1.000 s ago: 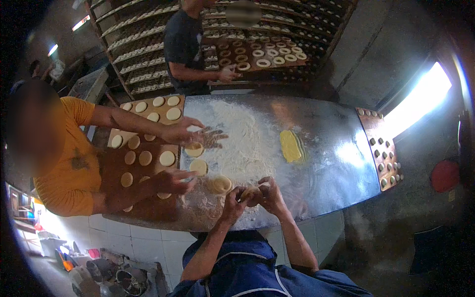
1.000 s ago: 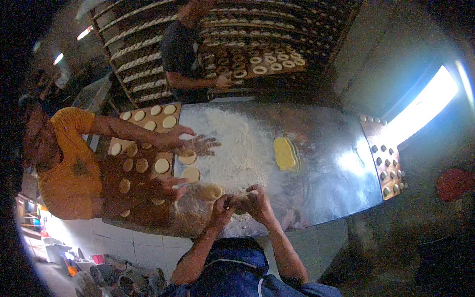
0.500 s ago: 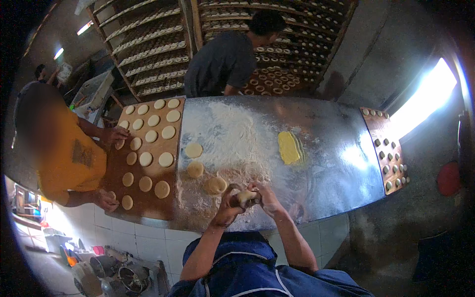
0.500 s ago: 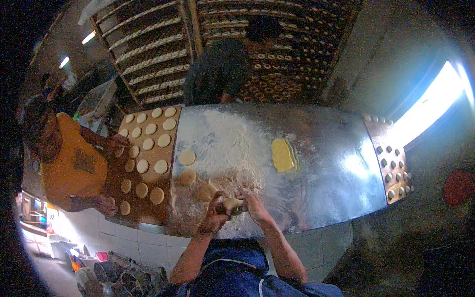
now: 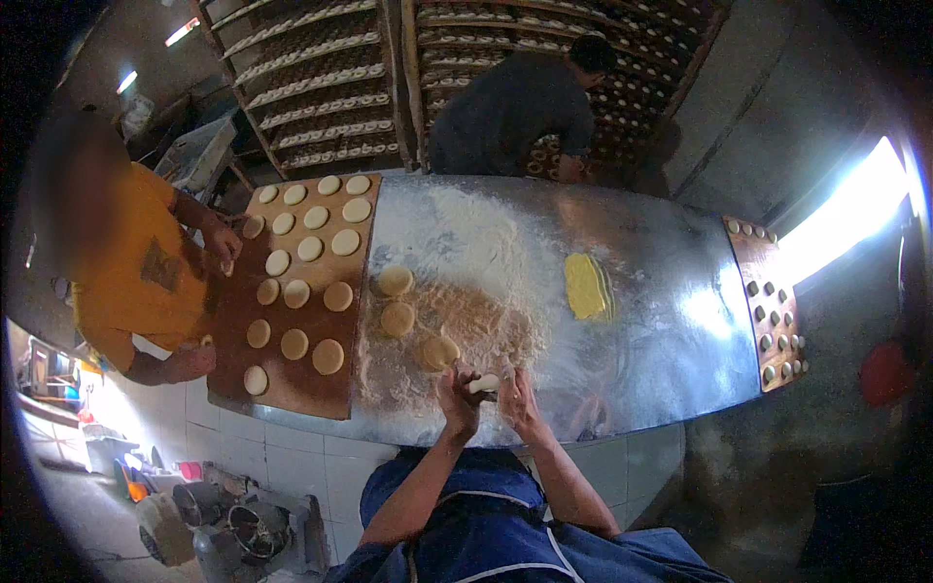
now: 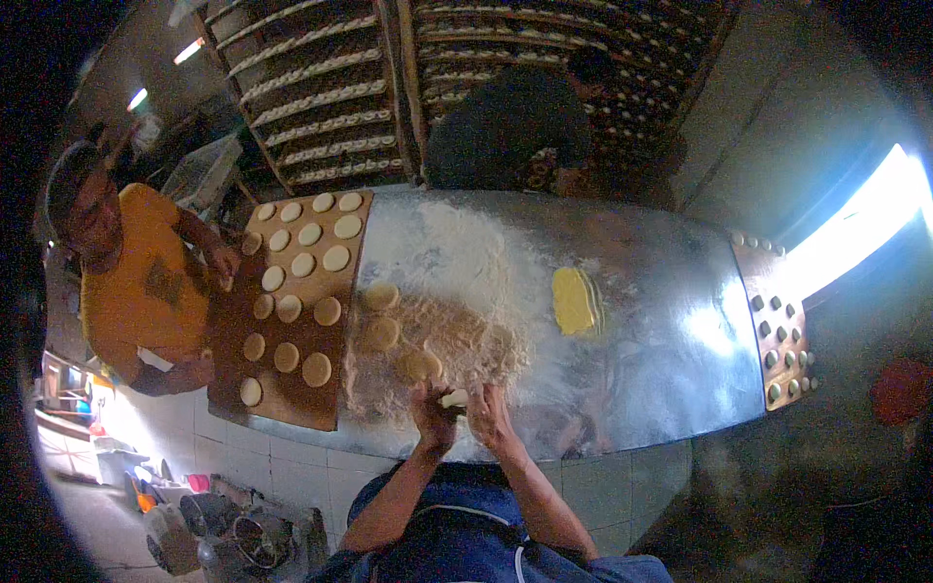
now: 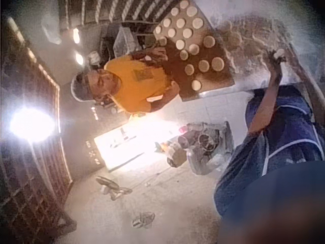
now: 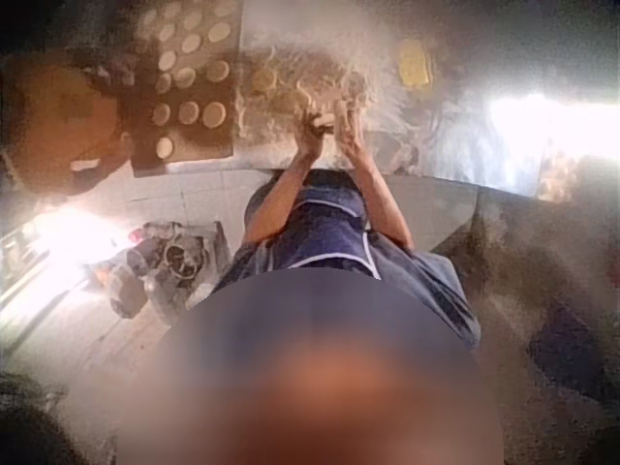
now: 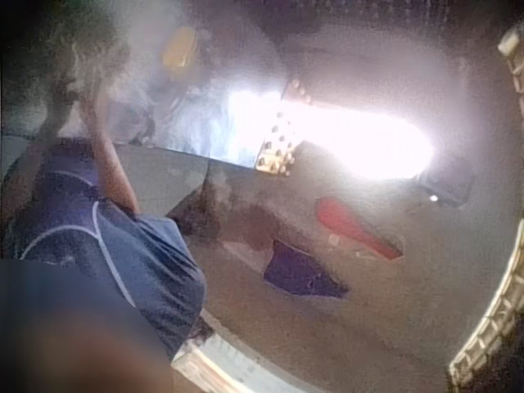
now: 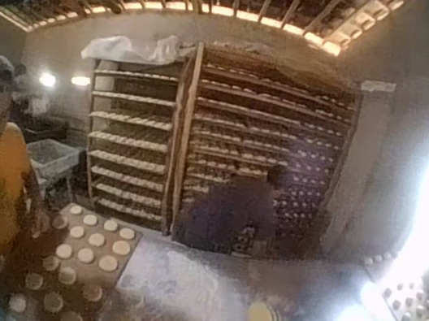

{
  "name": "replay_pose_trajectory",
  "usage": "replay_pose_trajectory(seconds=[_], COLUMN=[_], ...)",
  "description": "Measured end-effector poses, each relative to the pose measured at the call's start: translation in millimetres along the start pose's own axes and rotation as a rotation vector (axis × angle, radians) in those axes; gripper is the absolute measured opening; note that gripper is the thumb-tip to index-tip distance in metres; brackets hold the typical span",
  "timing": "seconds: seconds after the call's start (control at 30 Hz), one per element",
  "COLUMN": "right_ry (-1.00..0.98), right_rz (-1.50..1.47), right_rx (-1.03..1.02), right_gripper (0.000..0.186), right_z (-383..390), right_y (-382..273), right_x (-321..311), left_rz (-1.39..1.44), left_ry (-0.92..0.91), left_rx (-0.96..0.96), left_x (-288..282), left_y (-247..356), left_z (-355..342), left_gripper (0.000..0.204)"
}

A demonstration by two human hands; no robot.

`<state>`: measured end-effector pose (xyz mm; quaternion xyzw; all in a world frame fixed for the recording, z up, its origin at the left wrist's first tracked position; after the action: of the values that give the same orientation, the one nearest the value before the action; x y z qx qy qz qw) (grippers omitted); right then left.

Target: The person shapes small dough pieces into ring forms by hand and places them on a wooden board. Other workers are also shaping dough nearby. The rings are arranged in rows on the board.

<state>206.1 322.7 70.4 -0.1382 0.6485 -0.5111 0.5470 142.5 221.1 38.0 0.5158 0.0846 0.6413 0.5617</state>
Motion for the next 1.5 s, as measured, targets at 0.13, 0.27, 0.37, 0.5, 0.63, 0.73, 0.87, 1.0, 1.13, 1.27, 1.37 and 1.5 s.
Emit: replay_pose_trajectory(seconds=[0.13,0.27,0.37,0.5,0.63,0.73,0.87,1.0,1.13,1.27,1.37,1.5], right_ry=[0.041,0.298,0.065,0.099,0.039,0.118,0.102,0.27,0.017,0.09,-0.172,-0.418], right_rz=[-0.398,-0.112,-0.141,-0.425,-0.116,-0.211,-0.179,0.02,0.11,0.256,0.131,-0.566], right_rx=[0.186,-0.129,0.191,0.098,0.239,0.155,0.207,-0.425,-0.515,-0.851,-0.639,-0.247], right_gripper=[0.027,0.041,0.043,0.043,0.046,0.05,0.034,0.031,0.019,0.031,0.026,0.035], right_z=[0.9,11.2,16.5,29.1,36.7,34.2,27.7,34.9,32.0,42.5,20.1,-10.9], right_y=[2.3,-32.5,-9.4,-33.6,-45.3,-62.2,-54.5,-107.1,-129.3,-186.7,-196.8,-206.2], right_x=[15.1,-3.1,21.4,29.5,37.2,37.8,62.7,82.9,124.3,153.5,197.1,233.3], left_rz=[-0.856,-0.329,-1.048,-0.364,-0.837,-0.666,-0.561,-1.13,-0.417,-0.73,0.069,-0.31], left_ry=[-0.293,-0.07,-0.524,-0.38,-0.638,-0.419,-0.351,-0.459,-0.192,-0.097,-0.149,-0.018], left_rx=[0.721,0.158,0.801,0.331,0.294,0.589,0.104,0.857,0.53,0.721,0.29,0.454], left_x=[28.5,-19.6,20.2,-23.9,-22.1,-32.1,-59.3,-58.4,-121.9,-156.5,-205.7,-242.4], left_y=[47.2,24.0,46.2,27.7,14.8,61.2,52.4,106.8,129.0,159.9,149.8,195.4], left_z=[11.0,-10.7,16.1,-11.2,1.3,12.2,-5.3,22.4,8.8,16.0,-3.2,0.3], left_gripper=[0.043,0.038,0.045,0.044,0.047,0.039,0.043,0.04,0.029,0.038,0.044,0.041])
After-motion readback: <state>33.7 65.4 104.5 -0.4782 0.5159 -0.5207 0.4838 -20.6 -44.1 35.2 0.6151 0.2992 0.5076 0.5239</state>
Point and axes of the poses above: each hand's wrist, its own z-axis away from the middle knuckle, its own x-axis out of the palm, y = z × x, the point moved 9 cm from there along -z, towards the middle knuckle
